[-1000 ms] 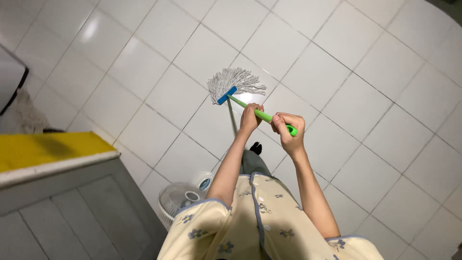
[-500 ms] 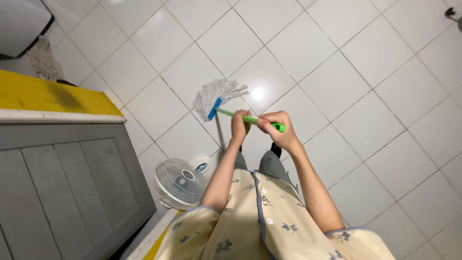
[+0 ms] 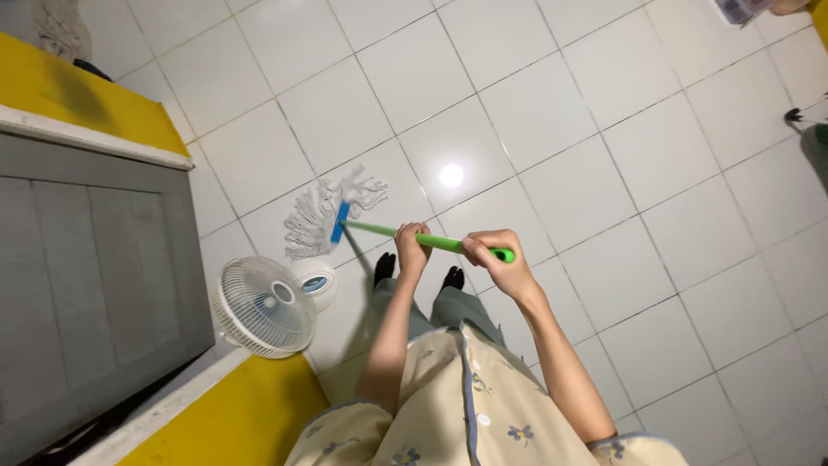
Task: Mopping the tiled floor with a mop
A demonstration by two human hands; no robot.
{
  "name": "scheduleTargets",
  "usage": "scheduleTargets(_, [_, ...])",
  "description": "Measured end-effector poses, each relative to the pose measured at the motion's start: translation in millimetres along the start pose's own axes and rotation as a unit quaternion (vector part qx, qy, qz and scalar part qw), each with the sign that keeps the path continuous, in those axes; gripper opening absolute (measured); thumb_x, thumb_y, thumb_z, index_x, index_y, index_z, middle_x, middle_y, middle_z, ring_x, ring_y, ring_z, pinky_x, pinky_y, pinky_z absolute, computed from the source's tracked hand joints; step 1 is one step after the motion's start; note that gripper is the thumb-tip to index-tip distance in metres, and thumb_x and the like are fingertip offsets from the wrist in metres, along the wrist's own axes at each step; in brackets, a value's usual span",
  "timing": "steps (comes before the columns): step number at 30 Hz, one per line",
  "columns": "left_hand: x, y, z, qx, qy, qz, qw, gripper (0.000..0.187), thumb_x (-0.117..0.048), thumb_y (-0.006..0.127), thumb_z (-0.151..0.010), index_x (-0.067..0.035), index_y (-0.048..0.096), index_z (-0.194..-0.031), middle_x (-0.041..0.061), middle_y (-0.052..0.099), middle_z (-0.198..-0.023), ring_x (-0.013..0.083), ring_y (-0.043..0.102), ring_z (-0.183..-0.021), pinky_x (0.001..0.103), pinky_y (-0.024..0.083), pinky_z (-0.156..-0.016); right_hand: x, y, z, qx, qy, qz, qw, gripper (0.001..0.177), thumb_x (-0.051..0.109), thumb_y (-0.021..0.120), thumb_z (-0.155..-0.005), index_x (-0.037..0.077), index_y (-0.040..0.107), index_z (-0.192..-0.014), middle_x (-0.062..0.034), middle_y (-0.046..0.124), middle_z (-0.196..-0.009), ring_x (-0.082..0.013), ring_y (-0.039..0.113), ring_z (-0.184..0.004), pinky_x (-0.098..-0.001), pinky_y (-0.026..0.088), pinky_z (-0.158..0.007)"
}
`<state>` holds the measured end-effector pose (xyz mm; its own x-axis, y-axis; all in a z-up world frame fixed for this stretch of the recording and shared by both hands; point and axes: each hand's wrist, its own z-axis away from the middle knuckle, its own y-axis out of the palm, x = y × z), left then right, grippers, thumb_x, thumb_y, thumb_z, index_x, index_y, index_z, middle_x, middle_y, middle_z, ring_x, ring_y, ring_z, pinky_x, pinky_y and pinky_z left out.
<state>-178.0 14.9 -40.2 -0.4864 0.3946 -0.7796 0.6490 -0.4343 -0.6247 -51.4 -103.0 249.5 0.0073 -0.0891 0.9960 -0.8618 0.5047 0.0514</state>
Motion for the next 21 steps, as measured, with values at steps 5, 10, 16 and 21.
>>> scheduleTargets(5, [-56.8,78.0,-29.2,0.105,0.079,0.082,0.988,0.018,-0.009,0.063,-0.082,-0.014,0.06,-0.065,0.008,0.062,-0.067,0.0342,0.064,-0.079,0.045,0.05,-0.086,17.5,-49.0,40.4,-0.128,-0.019,0.067,0.989,0.049,0.0,0.059,-0.097,0.009,0.049,-0.05,-0.0049,0.043,-0.046,-0.0213,0.038,-0.047,-0.0307,0.043,-0.055])
scheduleTargets(10, [-143.3,163.5,-23.4,0.204,0.177,0.159,0.95,0.016,-0.015,0.068,-0.076,-0.018,0.061,-0.062,0.007,0.064,-0.065,0.0345,0.066,-0.077,0.044,0.051,-0.086,39.9,-89.7,83.3,-0.318,-0.014,0.156,0.935,0.042,-0.003,0.055,-0.097,0.006,0.056,-0.055,-0.0049,0.045,-0.049,-0.0167,0.044,-0.052,-0.0289,0.045,-0.06])
scheduleTargets(16, [-207.6,189.3,13.2,0.305,0.194,0.198,0.911,0.022,-0.02,0.065,-0.087,-0.012,0.065,-0.067,0.012,0.068,-0.07,0.0395,0.068,-0.08,0.048,0.055,-0.084,37.4,-114.4,119.0,-0.398,-0.038,0.18,0.899,0.052,-0.007,0.052,-0.101,0.007,0.043,-0.052,-0.0065,0.038,-0.049,-0.0219,0.044,-0.052,-0.0315,0.046,-0.066])
scheduleTargets(21, [-198.9,184.1,24.5,0.325,0.177,0.154,0.916,0.027,-0.026,0.064,-0.089,-0.011,0.062,-0.066,0.017,0.067,-0.072,0.0427,0.067,-0.082,0.051,0.055,-0.082,17.8,-111.4,135.9,-0.38,-0.07,0.148,0.91,0.056,-0.002,0.053,-0.101,0.009,0.036,-0.049,-0.0067,0.031,-0.046,-0.0221,0.035,-0.046,-0.0334,0.038,-0.054])
